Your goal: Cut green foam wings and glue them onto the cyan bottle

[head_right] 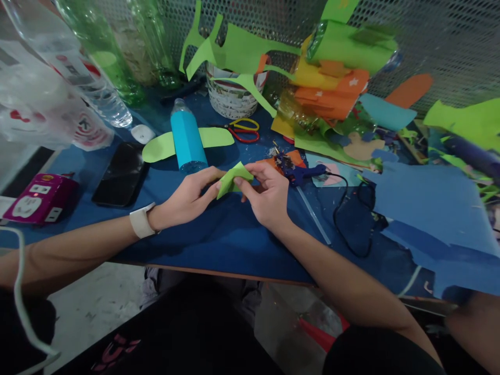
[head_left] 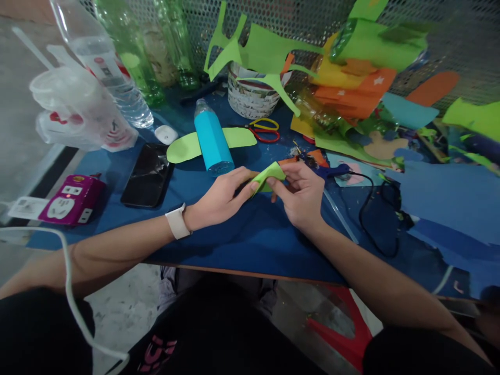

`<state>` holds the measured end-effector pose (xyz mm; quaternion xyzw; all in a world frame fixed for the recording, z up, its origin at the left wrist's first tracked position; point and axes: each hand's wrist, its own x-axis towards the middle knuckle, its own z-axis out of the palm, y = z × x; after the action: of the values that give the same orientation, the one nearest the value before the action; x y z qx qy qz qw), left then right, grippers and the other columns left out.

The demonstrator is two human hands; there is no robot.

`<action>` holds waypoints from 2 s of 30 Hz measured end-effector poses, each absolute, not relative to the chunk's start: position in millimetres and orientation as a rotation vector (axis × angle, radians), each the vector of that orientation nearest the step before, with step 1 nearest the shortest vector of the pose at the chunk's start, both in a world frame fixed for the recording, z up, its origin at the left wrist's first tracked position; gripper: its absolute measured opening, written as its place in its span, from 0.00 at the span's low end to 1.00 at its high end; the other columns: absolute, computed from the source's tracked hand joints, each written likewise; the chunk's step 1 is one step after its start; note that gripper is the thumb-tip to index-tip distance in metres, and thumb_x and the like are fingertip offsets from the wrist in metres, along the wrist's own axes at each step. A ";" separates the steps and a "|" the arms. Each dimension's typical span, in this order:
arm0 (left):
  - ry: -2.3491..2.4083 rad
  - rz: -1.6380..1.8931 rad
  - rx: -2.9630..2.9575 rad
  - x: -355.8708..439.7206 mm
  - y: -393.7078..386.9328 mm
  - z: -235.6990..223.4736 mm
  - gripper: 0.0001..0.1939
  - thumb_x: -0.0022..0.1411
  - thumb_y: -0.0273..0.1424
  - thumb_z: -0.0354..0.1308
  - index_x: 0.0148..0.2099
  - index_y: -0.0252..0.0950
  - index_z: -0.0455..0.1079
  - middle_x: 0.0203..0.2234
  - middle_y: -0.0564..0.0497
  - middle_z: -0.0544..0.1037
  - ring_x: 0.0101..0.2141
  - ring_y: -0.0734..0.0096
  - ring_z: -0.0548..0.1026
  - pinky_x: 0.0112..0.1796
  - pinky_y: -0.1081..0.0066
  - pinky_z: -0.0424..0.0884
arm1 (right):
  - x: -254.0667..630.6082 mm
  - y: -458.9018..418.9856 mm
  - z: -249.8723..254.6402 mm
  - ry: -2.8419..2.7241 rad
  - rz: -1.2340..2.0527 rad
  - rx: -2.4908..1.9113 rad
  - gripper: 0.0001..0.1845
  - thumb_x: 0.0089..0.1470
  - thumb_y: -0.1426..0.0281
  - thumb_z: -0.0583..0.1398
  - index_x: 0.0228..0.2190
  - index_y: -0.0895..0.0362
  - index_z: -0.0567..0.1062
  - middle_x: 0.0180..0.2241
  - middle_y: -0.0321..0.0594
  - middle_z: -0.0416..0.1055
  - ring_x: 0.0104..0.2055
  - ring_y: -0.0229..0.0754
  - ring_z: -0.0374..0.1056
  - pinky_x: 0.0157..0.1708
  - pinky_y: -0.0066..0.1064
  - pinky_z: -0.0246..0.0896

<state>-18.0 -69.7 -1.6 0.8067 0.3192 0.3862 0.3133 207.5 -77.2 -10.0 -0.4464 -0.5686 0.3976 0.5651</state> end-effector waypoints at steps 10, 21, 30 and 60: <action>0.942 1.081 2.189 -18.9 -70.0 -6.4 0.13 0.86 0.31 0.57 0.61 0.37 0.81 0.56 0.39 0.85 0.53 0.57 0.86 0.55 0.59 0.84 | 205.5 -79.6 -5.9 -1.386 0.925 -1.008 0.21 0.58 0.52 0.82 0.40 0.50 0.84 0.34 0.37 0.87 0.27 0.42 0.78 0.29 0.39 0.84; 0.848 1.182 2.041 -17.9 -71.3 -2.2 0.07 0.81 0.35 0.66 0.54 0.39 0.74 0.43 0.47 0.84 0.40 0.67 0.83 0.40 0.69 0.78 | 208.9 -83.3 -9.0 -1.520 0.924 -0.997 0.16 0.65 0.53 0.78 0.44 0.49 0.87 0.40 0.41 0.86 0.38 0.48 0.84 0.37 0.42 0.87; 0.958 1.111 2.031 -16.5 -75.7 2.0 0.11 0.77 0.32 0.68 0.39 0.38 0.74 0.28 0.56 0.77 0.27 0.75 0.68 0.29 0.71 0.62 | 210.7 -78.6 -11.0 -1.519 0.670 -1.083 0.24 0.59 0.52 0.82 0.40 0.49 0.78 0.38 0.38 0.76 0.35 0.42 0.72 0.34 0.38 0.77; 0.794 1.166 2.090 -16.2 -71.8 -1.5 0.24 0.87 0.45 0.60 0.36 0.41 0.64 0.30 0.54 0.70 0.29 0.70 0.68 0.31 0.66 0.65 | 211.4 -81.0 -13.4 -1.425 1.050 -0.960 0.26 0.58 0.42 0.81 0.43 0.49 0.89 0.33 0.38 0.85 0.29 0.44 0.79 0.32 0.40 0.83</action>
<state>-16.2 -71.8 -1.5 0.7893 0.3000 0.4405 0.3050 211.4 -81.0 -13.4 -0.4029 -0.5980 0.4406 0.5347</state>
